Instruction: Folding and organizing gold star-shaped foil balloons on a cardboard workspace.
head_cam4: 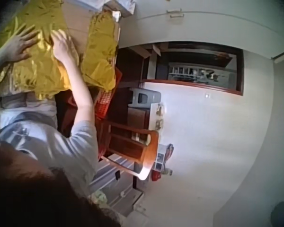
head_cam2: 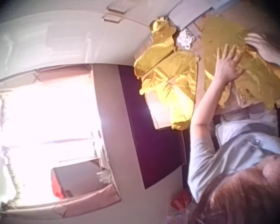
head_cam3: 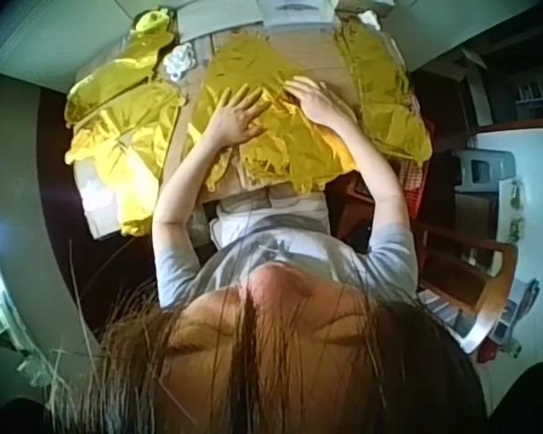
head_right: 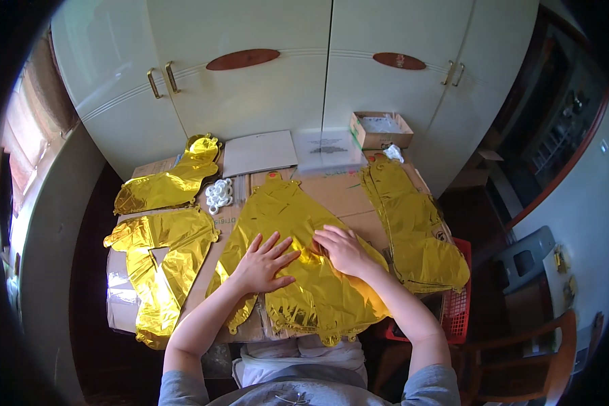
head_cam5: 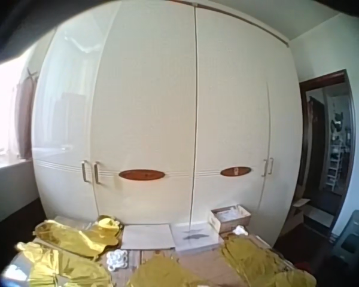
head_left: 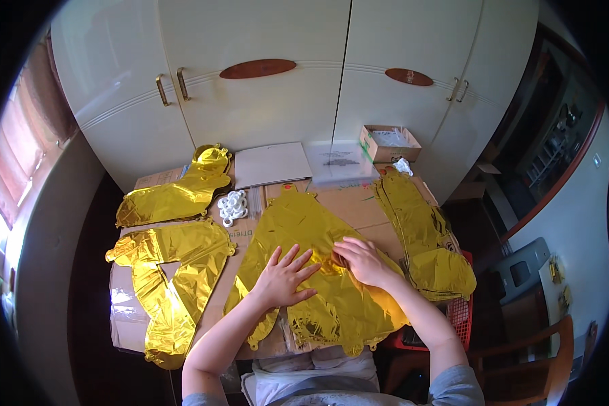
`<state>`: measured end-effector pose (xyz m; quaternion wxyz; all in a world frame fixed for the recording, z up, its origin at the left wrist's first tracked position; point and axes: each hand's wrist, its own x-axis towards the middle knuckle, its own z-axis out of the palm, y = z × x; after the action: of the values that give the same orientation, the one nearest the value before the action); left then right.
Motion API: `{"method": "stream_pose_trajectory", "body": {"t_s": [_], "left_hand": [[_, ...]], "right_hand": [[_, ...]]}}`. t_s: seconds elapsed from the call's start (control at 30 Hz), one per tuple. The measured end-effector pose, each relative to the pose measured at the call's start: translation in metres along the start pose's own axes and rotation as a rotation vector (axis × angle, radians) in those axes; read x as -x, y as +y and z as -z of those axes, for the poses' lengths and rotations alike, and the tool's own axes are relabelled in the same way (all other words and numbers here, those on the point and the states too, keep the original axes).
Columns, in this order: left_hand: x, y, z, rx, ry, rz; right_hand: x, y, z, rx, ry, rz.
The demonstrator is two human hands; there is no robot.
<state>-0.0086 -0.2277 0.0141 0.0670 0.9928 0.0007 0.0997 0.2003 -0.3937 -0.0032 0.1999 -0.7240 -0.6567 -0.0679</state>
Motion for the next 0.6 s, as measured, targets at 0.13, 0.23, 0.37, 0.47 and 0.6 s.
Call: {"method": "stream_pose_trajectory", "body": {"t_s": [0.13, 0.23, 0.37, 0.47, 0.6], "left_hand": [[-0.001, -0.001, -0.001, -0.022, -0.039, 0.006], [-0.002, 0.001, 0.002, -0.04, -0.082, 0.018], [-0.002, 0.001, 0.003, -0.034, -0.081, 0.024], [-0.003, 0.001, 0.001, -0.033, -0.077, 0.023], [-0.003, 0.003, 0.002, -0.035, -0.076, 0.028]], "right_hand": [[0.0, 0.004, -0.007, -0.027, -0.008, 0.068], [-0.002, 0.006, -0.005, -0.027, -0.044, 0.072], [-0.013, 0.009, 0.005, -0.046, -0.11, 0.049], [-0.02, 0.018, 0.008, -0.049, -0.248, 0.027], [-0.033, 0.025, 0.015, -0.034, -0.44, 0.015]]}}
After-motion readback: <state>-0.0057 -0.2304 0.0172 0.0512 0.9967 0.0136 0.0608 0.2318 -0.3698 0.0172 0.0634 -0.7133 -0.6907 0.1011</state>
